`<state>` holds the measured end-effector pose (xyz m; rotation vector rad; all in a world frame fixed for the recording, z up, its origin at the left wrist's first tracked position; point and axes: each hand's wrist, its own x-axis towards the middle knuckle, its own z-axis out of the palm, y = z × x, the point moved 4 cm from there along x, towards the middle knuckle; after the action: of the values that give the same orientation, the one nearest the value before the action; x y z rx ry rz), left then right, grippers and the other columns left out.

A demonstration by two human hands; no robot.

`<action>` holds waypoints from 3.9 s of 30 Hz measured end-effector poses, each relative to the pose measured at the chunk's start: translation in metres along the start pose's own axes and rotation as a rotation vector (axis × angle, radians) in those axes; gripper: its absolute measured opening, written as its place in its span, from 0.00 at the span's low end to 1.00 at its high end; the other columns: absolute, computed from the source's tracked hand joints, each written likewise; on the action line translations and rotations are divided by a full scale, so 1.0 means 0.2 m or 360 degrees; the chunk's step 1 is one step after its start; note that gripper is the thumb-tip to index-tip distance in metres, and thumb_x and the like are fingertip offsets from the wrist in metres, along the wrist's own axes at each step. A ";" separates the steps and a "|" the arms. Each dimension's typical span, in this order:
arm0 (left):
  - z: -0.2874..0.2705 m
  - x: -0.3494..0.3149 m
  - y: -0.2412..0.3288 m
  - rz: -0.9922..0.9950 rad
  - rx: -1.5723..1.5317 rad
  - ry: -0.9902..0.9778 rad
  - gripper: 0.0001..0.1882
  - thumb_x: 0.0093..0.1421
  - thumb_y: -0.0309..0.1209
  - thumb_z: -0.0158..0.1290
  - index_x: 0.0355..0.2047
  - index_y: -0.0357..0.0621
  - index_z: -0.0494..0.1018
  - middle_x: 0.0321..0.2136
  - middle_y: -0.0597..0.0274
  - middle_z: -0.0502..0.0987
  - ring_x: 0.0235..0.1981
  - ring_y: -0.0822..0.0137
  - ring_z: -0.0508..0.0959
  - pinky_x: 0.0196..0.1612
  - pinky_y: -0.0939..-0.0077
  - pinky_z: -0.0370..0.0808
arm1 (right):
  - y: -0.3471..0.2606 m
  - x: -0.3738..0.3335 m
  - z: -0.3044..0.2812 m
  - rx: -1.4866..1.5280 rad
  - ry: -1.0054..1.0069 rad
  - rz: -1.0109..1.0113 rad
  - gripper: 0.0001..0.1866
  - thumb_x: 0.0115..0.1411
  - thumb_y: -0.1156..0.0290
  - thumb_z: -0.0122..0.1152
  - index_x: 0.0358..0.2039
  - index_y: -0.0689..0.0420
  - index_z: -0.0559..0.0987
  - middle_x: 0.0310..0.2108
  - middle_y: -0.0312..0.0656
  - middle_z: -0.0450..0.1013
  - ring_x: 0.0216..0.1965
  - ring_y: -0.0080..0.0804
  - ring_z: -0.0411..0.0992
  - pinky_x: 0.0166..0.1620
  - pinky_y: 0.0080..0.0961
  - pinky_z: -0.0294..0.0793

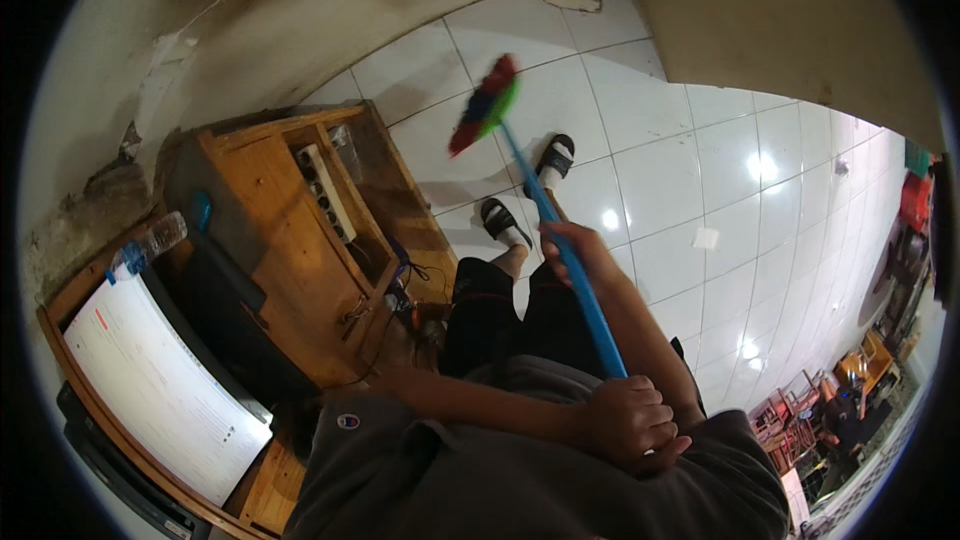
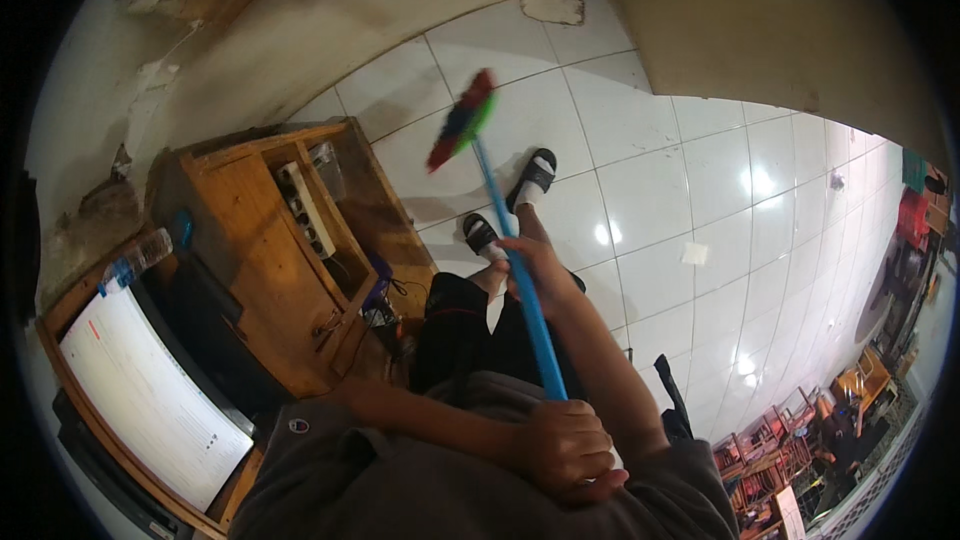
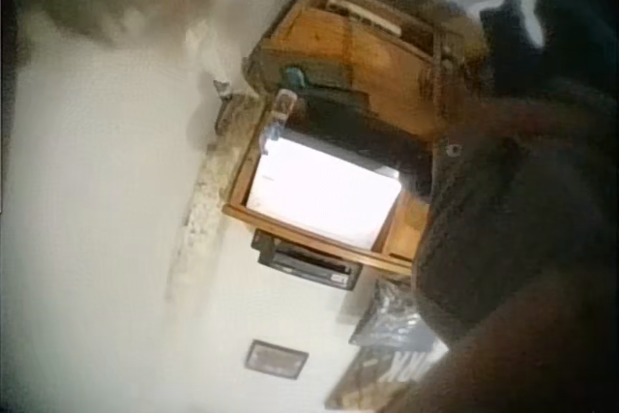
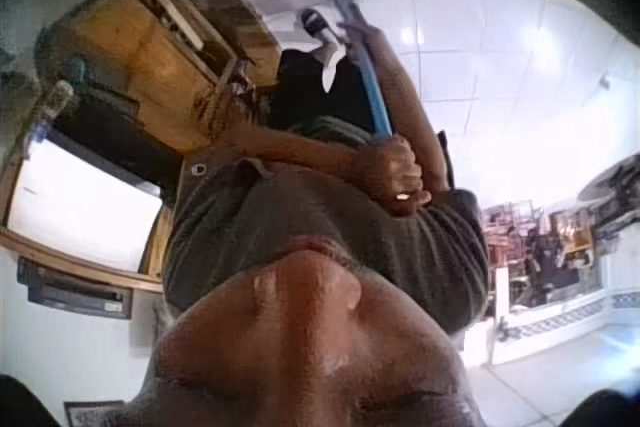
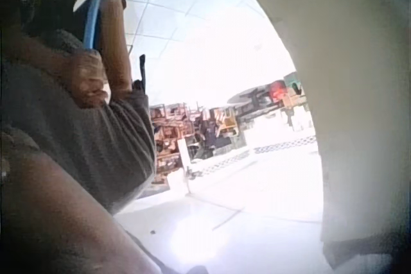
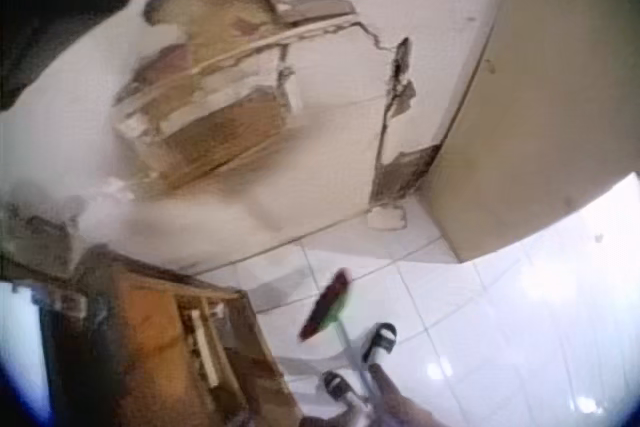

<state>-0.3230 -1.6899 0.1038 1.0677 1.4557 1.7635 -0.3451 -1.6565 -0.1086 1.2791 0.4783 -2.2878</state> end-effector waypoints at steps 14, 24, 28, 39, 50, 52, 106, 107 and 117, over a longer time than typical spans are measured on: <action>0.12 -0.63 -0.67 -0.0057 -0.0005 -0.0116 0.17 0.48 0.29 0.50 0.04 0.45 0.65 0.06 0.59 0.64 0.11 0.62 0.64 0.19 0.67 0.62 | 0.42 0.40 -1.12 -0.0811 0.1166 -0.0267 0.15 0.52 0.62 0.53 0.36 0.58 0.72 0.16 0.37 0.67 0.12 0.24 0.62 0.13 0.19 0.60; -0.27 -0.26 -0.02 0.0092 0.0187 0.0040 0.15 0.46 0.32 0.53 0.06 0.46 0.66 0.06 0.63 0.64 0.11 0.66 0.66 0.20 0.74 0.65 | 0.10 0.03 -0.18 0.0120 0.0542 -0.0342 0.09 0.53 0.62 0.51 0.31 0.53 0.69 0.13 0.30 0.60 0.10 0.18 0.57 0.12 0.14 0.55; -0.29 -0.03 -0.25 0.0122 0.0747 0.0233 0.15 0.44 0.28 0.54 0.07 0.46 0.62 0.07 0.63 0.61 0.11 0.66 0.65 0.17 0.73 0.63 | -0.10 0.50 0.04 -0.0078 0.0096 -0.0221 0.09 0.54 0.63 0.51 0.29 0.56 0.68 0.14 0.31 0.62 0.10 0.21 0.58 0.13 0.18 0.57; 0.28 0.48 -0.85 -0.0173 0.0702 -0.0532 0.18 0.48 0.32 0.51 0.04 0.45 0.63 0.05 0.58 0.63 0.11 0.59 0.66 0.17 0.66 0.61 | -0.56 0.50 -0.79 -0.0285 0.0569 -0.0282 0.16 0.52 0.59 0.51 0.16 0.56 0.69 0.10 0.36 0.62 0.06 0.26 0.59 0.10 0.23 0.57; 0.62 1.16 -1.08 -0.0110 0.0656 -0.0560 0.20 0.48 0.30 0.50 0.02 0.44 0.62 0.04 0.57 0.63 0.09 0.58 0.65 0.16 0.66 0.61 | -1.32 0.48 -1.41 0.0350 0.0539 -0.0533 0.12 0.53 0.61 0.49 0.34 0.54 0.68 0.10 0.31 0.57 0.07 0.22 0.54 0.10 0.19 0.53; 0.55 1.30 -1.20 -0.0183 0.0716 -0.0454 0.20 0.49 0.29 0.50 0.02 0.43 0.62 0.04 0.57 0.63 0.08 0.58 0.65 0.16 0.66 0.61 | -1.45 0.60 -1.44 0.0547 0.0462 -0.0463 0.10 0.52 0.62 0.49 0.31 0.53 0.67 0.10 0.30 0.57 0.07 0.22 0.54 0.10 0.19 0.52; 0.94 0.96 -0.38 0.0379 -0.0652 -0.2662 0.17 0.45 0.30 0.54 0.05 0.43 0.61 0.07 0.62 0.61 0.10 0.62 0.62 0.17 0.68 0.60 | -0.34 -0.60 -1.32 0.2151 0.0864 -0.1454 0.14 0.53 0.61 0.48 0.14 0.48 0.61 0.11 0.29 0.57 0.09 0.20 0.56 0.13 0.19 0.55; 0.96 0.98 -0.34 0.0178 -0.0795 -0.2655 0.17 0.46 0.30 0.53 0.06 0.42 0.62 0.09 0.61 0.63 0.11 0.62 0.63 0.18 0.70 0.60 | -0.21 -0.55 -1.22 0.2426 0.0761 -0.1389 0.13 0.53 0.62 0.45 0.13 0.47 0.61 0.10 0.28 0.56 0.10 0.20 0.56 0.14 0.20 0.57; 0.98 0.97 -1.28 -0.1405 -0.0579 -0.2211 0.15 0.57 0.26 0.42 0.13 0.38 0.62 0.09 0.62 0.61 0.12 0.68 0.62 0.17 0.77 0.59 | -0.13 0.34 -1.35 0.3102 0.0552 -0.1139 0.06 0.47 0.72 0.39 0.16 0.51 0.60 0.11 0.32 0.55 0.11 0.24 0.57 0.17 0.21 0.65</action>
<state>-0.2572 -1.3764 -0.0922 0.8670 0.4794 0.3450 -0.2024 -1.5117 -0.3016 2.4543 -2.0728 -2.7937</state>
